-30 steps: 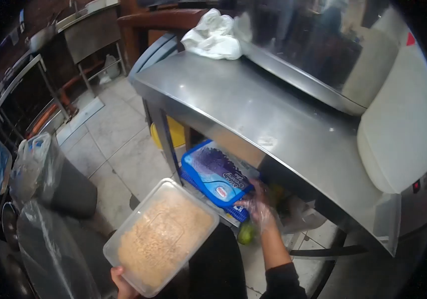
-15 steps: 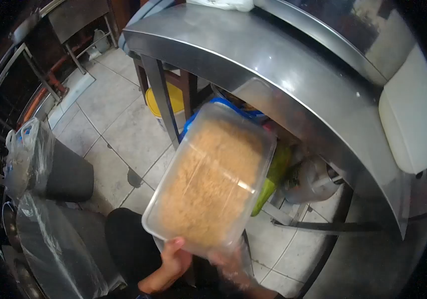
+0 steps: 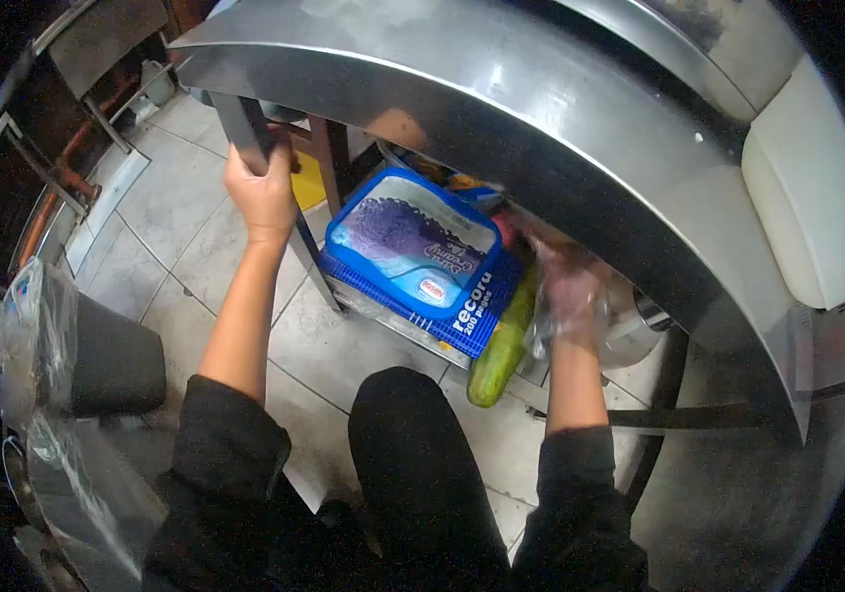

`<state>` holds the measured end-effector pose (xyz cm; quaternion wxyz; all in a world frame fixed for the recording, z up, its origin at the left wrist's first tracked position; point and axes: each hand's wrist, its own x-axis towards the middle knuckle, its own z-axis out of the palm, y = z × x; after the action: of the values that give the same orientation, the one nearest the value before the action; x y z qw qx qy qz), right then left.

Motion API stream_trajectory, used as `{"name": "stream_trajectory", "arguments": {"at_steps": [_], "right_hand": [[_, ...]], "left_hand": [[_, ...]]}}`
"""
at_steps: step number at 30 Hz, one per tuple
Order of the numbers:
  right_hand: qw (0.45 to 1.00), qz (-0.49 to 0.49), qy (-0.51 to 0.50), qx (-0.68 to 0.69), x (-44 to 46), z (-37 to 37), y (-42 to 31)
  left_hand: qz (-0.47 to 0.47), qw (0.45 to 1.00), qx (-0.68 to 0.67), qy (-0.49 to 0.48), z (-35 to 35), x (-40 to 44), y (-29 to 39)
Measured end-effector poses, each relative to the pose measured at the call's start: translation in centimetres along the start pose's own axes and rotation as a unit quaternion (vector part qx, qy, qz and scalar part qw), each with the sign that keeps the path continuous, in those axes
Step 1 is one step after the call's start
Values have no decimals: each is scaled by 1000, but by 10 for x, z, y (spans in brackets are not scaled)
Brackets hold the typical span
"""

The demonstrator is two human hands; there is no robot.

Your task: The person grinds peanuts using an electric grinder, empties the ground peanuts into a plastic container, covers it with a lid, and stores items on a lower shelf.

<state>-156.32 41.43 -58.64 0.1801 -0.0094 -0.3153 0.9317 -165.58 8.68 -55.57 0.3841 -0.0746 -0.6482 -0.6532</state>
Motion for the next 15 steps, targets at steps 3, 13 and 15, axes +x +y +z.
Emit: {"name": "stream_trajectory", "arguments": {"at_steps": [3, 13, 15], "right_hand": [[996, 22, 81, -2, 37, -24, 6], [985, -23, 163, 58, 92, -104, 9], [984, -27, 171, 49, 100, -110, 11]], "left_hand": [[39, 999, 10, 12, -3, -4, 7], [45, 999, 8, 13, -3, -3, 4], [18, 1000, -23, 9, -3, -5, 4]]}}
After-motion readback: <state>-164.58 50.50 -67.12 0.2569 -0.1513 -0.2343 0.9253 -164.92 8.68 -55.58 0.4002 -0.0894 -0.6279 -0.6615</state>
